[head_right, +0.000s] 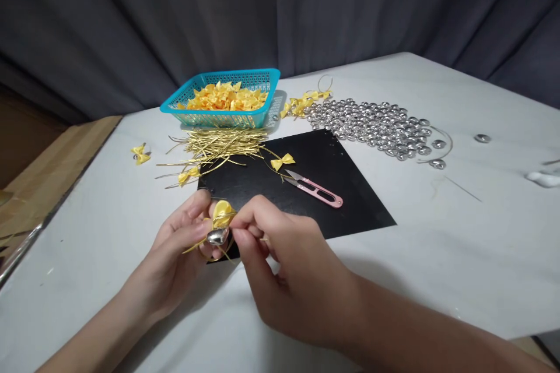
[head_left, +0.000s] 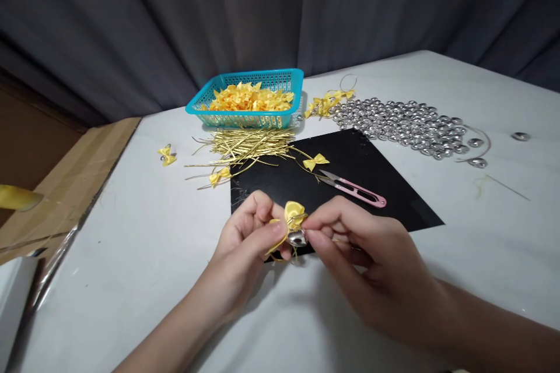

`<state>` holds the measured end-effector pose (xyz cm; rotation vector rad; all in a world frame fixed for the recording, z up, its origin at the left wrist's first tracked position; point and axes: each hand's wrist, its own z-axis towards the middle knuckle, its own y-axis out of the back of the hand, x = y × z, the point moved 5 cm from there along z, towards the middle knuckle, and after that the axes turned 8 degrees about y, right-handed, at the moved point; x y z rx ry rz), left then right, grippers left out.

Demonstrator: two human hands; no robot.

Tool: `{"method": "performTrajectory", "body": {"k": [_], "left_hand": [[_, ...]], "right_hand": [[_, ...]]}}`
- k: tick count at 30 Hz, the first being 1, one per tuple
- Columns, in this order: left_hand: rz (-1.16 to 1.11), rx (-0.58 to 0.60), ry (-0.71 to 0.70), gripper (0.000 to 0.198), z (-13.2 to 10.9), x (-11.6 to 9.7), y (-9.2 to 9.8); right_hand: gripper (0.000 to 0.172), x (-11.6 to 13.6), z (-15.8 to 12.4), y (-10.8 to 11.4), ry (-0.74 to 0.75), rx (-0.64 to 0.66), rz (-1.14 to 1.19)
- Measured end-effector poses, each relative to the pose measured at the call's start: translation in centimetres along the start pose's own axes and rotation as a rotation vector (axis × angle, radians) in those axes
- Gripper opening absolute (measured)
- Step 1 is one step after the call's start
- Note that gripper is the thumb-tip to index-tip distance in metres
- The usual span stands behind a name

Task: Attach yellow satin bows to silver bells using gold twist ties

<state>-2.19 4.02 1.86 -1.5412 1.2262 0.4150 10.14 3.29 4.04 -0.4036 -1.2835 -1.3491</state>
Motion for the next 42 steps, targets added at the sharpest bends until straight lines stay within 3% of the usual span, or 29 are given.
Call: {"method": "performTrajectory", "body": {"k": [21,42], "left_hand": [[-0.019,0.012,0.010,0.027,0.03,0.08,-0.15],[-0.040,0.004,0.030,0.026,0.12,0.39,-0.27]], "right_hand": [[0.010,0.08,-0.23,0.07,0.053,-0.017,0.066],[0.009,-0.22,-0.42,0.00,0.075,0.004,-0.022]]}}
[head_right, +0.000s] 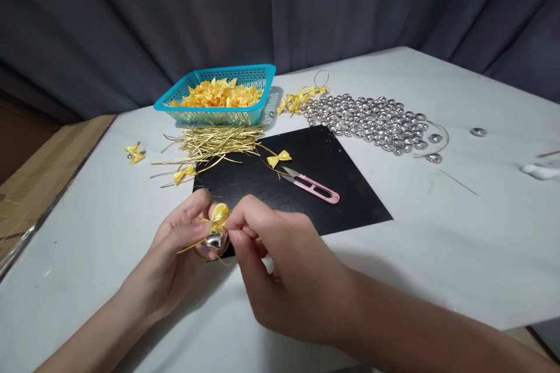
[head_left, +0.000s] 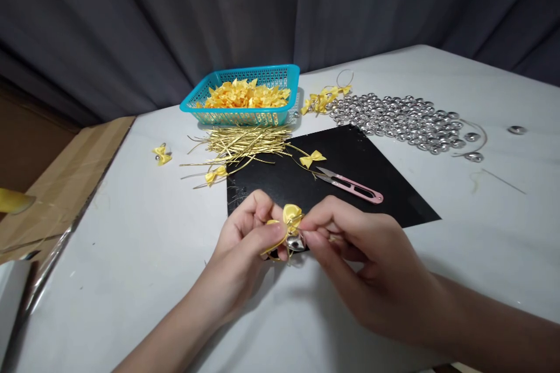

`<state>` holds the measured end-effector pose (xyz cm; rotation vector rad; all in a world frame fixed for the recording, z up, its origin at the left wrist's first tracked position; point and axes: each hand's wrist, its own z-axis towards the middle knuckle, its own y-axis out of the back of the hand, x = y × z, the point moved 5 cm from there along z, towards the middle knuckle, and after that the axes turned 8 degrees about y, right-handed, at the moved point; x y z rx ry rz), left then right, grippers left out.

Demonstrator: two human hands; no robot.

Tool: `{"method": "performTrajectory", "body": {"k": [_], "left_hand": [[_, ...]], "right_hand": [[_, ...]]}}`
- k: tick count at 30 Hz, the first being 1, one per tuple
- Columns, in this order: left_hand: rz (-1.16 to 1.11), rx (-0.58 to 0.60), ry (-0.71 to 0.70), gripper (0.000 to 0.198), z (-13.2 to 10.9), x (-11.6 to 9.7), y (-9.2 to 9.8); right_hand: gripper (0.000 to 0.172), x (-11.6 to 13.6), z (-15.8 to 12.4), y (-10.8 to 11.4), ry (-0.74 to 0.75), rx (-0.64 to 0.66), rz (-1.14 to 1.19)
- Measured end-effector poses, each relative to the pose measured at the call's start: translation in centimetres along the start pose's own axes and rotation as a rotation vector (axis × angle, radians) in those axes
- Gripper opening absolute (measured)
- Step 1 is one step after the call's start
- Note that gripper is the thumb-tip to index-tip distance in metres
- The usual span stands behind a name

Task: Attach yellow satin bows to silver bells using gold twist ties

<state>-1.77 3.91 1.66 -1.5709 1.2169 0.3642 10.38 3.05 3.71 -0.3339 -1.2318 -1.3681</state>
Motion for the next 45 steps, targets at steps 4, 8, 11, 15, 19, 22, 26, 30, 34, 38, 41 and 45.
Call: {"method": "performTrajectory", "body": {"k": [4,8,11,15,19,22,26,30,34,38,41,45], "left_hand": [[-0.013,0.005,0.016,0.025,-0.1,0.0,-0.2],[-0.039,0.020,0.014,0.025,-0.2,-0.1,-0.4],[-0.047,0.002,0.022,0.025,-0.3,-0.1,-0.4],[-0.048,-0.008,0.031,0.026,-0.4,-0.1,-0.5],[-0.033,-0.036,0.039,0.026,-0.5,-0.1,-0.6],[0.005,-0.055,0.029,0.027,-0.4,-0.2,-0.6],[0.062,-0.067,0.017,0.028,-0.4,-0.3,-0.7],[0.112,-0.090,0.011,0.029,-0.5,-0.6,-0.6],[0.156,-0.131,0.013,0.029,-0.7,-1.0,-0.5],[0.144,-0.148,0.028,0.029,-0.8,-1.2,-0.3],[0.135,-0.120,0.055,0.029,-0.8,-1.1,-0.3],[0.129,-0.111,0.066,0.029,-0.8,-1.0,-0.5]], "right_hand": [[0.009,-0.1,-0.2,-0.2,0.018,0.009,-0.007],[0.010,0.0,-0.4,-0.3,0.050,-0.039,-0.021],[0.010,0.2,-0.4,-0.3,0.067,-0.060,-0.043],[0.010,0.4,-0.4,-0.4,0.077,-0.080,-0.037],[0.010,0.3,-0.5,-0.5,0.063,-0.093,-0.037],[0.010,0.2,-0.7,-0.7,0.034,-0.098,-0.006],[0.010,0.2,-0.9,-0.9,0.009,-0.112,0.042],[0.010,0.1,-0.7,-0.9,0.021,-0.131,0.024],[0.009,0.0,-0.6,-1.0,0.050,-0.099,-0.028],[0.018,0.2,-0.6,-0.5,0.124,-0.197,-0.061],[0.037,0.3,-0.7,-0.5,0.168,-0.197,-0.091],[0.031,0.2,-0.6,-0.7,0.194,-0.159,-0.065]]}}
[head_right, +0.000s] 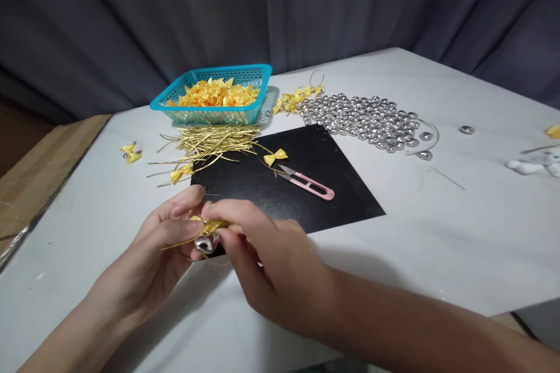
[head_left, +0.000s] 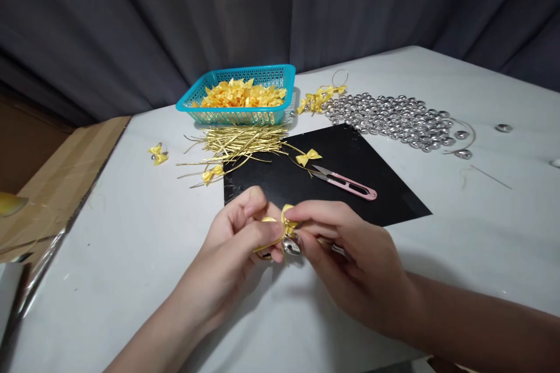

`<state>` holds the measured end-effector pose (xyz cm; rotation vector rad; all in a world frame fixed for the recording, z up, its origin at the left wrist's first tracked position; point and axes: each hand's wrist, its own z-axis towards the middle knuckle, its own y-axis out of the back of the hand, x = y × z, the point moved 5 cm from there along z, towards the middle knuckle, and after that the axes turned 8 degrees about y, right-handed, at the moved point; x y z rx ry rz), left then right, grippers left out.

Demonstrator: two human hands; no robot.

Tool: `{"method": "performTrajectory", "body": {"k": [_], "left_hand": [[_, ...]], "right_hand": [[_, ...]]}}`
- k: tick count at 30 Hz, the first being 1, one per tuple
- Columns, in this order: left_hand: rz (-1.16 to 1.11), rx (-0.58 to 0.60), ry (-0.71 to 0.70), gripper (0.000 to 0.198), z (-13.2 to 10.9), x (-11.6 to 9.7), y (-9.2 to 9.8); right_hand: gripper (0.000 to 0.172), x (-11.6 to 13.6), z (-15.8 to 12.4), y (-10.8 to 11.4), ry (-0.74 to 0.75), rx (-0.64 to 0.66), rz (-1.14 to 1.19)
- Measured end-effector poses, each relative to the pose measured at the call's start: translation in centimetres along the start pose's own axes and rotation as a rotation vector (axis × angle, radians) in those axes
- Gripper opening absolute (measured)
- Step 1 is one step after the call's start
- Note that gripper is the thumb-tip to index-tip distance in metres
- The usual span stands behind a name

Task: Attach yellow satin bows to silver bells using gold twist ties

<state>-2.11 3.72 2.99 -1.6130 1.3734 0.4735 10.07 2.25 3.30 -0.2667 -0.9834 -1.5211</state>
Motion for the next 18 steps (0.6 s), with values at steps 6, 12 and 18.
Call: {"method": "performTrajectory", "body": {"k": [6,12,18], "left_hand": [[-0.046,-0.013,0.021,0.027,-0.01,0.14,-0.09],[-0.063,0.003,0.051,0.028,-0.20,0.27,-0.09],[-0.064,0.009,0.061,0.028,-0.11,0.43,-0.03]], "right_hand": [[0.018,-0.11,0.07,-0.05,-0.027,-0.016,-0.003],[0.013,0.48,0.27,0.38,0.102,-0.021,-0.141],[0.013,0.48,0.28,0.57,0.117,0.006,-0.204]]}}
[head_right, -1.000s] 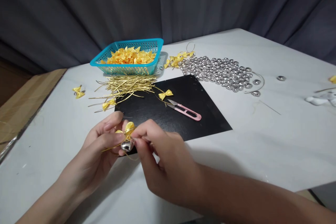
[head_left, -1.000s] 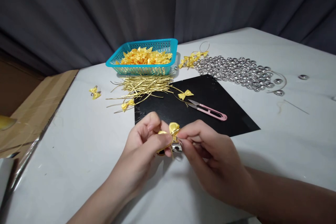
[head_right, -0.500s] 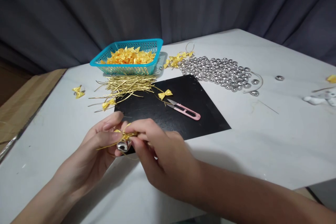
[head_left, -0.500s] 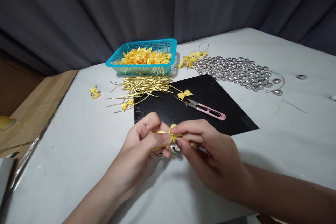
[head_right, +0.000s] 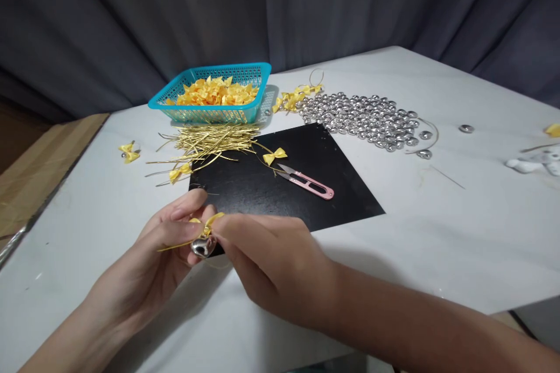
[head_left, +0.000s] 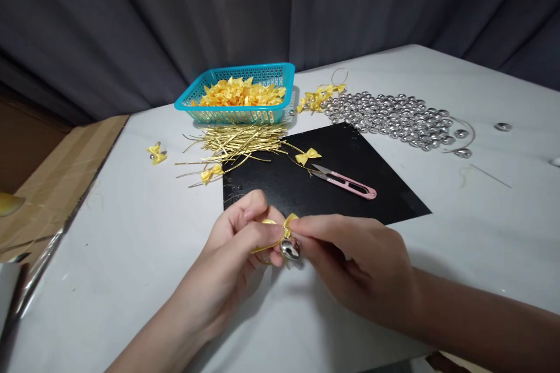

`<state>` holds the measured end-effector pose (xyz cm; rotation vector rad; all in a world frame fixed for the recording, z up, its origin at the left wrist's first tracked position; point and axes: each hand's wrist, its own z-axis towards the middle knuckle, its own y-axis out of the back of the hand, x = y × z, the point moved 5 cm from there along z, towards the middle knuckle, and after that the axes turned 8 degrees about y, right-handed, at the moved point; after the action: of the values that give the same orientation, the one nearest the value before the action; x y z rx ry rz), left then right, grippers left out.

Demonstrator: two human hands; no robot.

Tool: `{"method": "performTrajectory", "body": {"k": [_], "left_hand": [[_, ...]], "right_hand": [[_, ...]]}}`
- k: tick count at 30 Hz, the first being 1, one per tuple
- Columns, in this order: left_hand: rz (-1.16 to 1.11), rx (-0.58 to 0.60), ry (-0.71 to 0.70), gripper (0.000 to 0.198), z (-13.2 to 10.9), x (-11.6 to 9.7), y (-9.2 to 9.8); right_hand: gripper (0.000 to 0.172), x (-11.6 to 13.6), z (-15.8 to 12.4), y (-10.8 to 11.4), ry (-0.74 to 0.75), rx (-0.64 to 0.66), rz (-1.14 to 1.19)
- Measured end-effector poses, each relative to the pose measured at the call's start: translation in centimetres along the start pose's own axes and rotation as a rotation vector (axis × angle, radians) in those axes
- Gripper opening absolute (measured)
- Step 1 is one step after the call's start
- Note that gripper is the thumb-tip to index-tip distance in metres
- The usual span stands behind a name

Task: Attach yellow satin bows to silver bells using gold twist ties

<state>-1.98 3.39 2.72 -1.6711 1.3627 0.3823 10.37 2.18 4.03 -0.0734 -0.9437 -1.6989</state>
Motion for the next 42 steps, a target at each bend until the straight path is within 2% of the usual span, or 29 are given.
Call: {"method": "performTrajectory", "body": {"k": [6,13,20,25,29,35,42], "left_hand": [[0.013,-0.061,-0.078,0.028,0.0,-0.4,0.2],[0.073,-0.069,-0.144,0.029,0.3,-0.5,0.5],[0.083,-0.035,-0.261,0.032,-0.3,-0.4,-0.2],[0.127,-0.009,-0.302,0.031,-0.4,-0.7,-0.1],[0.107,-0.039,-0.325,0.033,-0.4,-0.8,0.0],[0.101,-0.067,-0.346,0.031,-0.4,-0.8,0.3],[0.167,-0.032,-0.366,0.030,-0.4,-1.5,0.8]], "right_hand": [[0.013,-0.1,0.3,-0.2,-0.109,-0.001,0.072],[0.022,0.1,0.0,-0.3,-0.084,-0.012,0.015],[0.017,0.4,-0.4,-0.1,-0.127,-0.084,0.044],[0.021,0.2,-0.7,-0.2,-0.198,-0.135,0.212],[0.018,-0.2,-0.8,-0.3,-0.265,-0.151,0.309],[0.018,0.4,-0.3,-0.1,-0.161,-0.115,0.321],[0.032,1.0,-0.7,0.3,0.019,-0.078,0.162]]}}
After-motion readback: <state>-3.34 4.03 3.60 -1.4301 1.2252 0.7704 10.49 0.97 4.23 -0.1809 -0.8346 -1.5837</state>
